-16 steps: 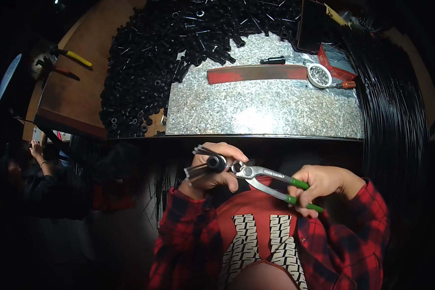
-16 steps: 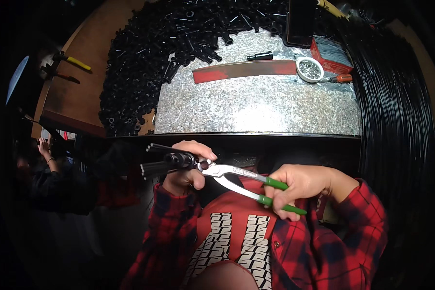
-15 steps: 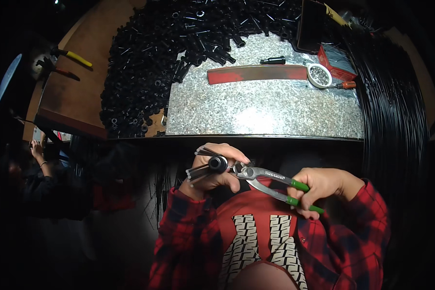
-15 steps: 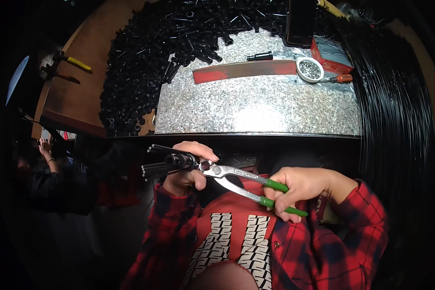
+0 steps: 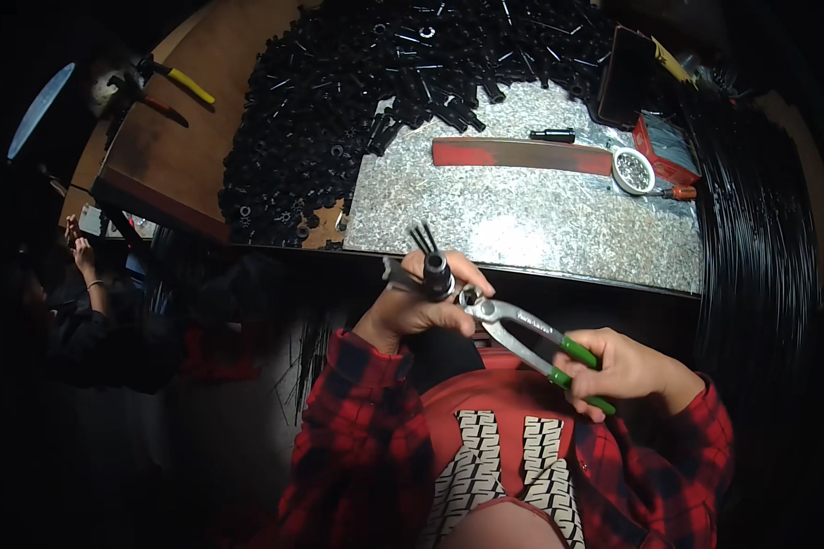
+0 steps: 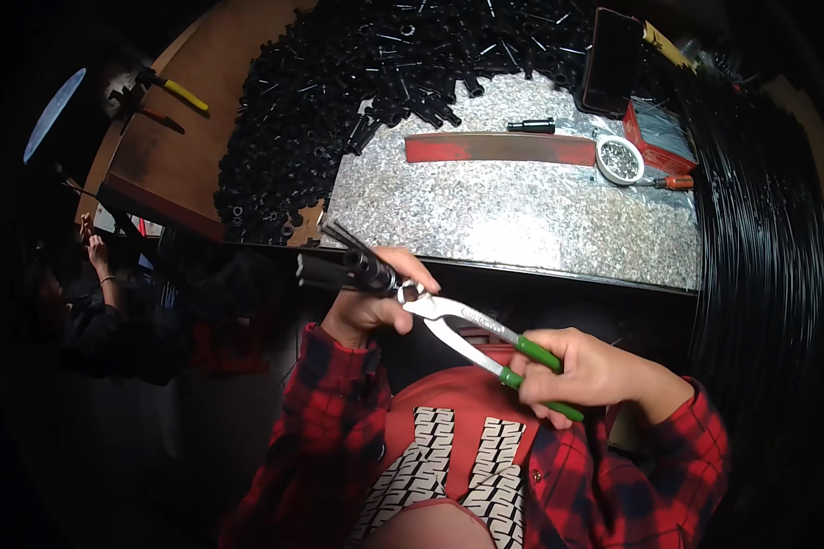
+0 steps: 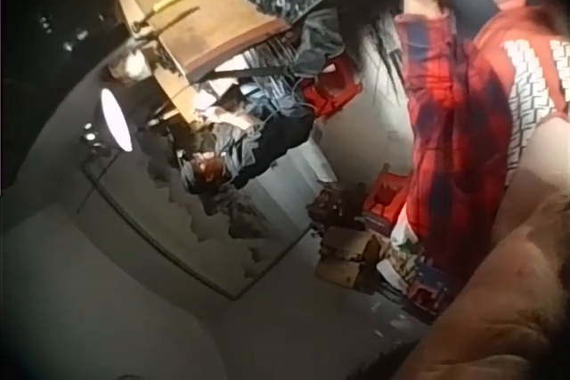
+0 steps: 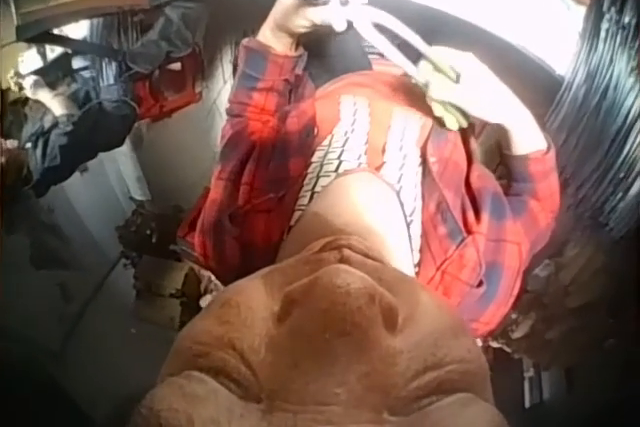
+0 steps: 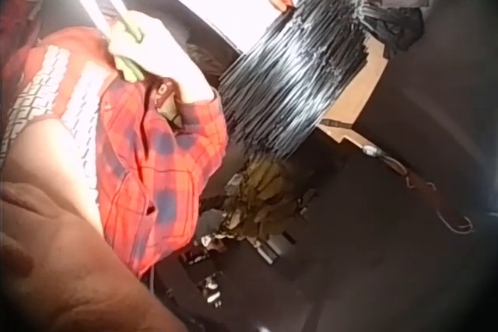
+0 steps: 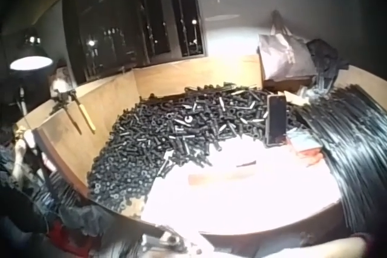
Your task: Assembling electrical wire harnesses by crimping terminals and organizing wires at a workbench.
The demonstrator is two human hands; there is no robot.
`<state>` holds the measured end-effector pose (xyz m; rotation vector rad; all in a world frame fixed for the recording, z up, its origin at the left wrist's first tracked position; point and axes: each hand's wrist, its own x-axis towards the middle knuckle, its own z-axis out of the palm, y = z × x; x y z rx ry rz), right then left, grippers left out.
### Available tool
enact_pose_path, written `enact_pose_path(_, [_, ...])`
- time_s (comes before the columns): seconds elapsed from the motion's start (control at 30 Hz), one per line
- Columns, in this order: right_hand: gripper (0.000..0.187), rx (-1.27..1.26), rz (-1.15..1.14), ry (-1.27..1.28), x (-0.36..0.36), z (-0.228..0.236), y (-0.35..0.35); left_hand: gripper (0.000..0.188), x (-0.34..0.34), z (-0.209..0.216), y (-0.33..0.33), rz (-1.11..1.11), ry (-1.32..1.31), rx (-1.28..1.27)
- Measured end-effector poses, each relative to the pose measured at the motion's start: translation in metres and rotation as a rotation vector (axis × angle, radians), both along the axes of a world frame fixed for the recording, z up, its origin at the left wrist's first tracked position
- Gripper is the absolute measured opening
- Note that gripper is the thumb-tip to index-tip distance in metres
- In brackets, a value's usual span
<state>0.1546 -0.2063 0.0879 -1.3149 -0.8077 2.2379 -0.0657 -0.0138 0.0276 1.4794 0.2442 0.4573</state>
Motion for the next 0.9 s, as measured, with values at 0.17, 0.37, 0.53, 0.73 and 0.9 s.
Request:
enact_pose_path(0.17, [0.041,1.409,-0.113,-1.316,-0.005,-0.015,0.003,0.066,0.006,-0.006,0.003,0.201,-0.092,-0.048])
enact_pose_path(0.37, [0.028,0.028,-0.231,0.208,0.012,-0.033,-0.002,0.05,0.006,-0.01,0.007,-0.054,-0.128,0.052])
enact_pose_path(0.53, [0.056,0.898,0.165,-1.007,0.005,-0.009,0.01,0.043,0.01,-0.006,-0.002,0.028,-0.082,-0.018])
enact_pose_path(0.73, [0.065,1.012,0.147,-1.106,0.005,-0.015,0.018,0.05,0.013,-0.019,-0.01,0.077,-0.109,-0.043])
enact_pose_path(0.9, [0.054,0.953,0.138,-0.892,0.004,-0.03,0.02,0.055,0.013,-0.019,-0.014,0.1,-0.111,-0.117])
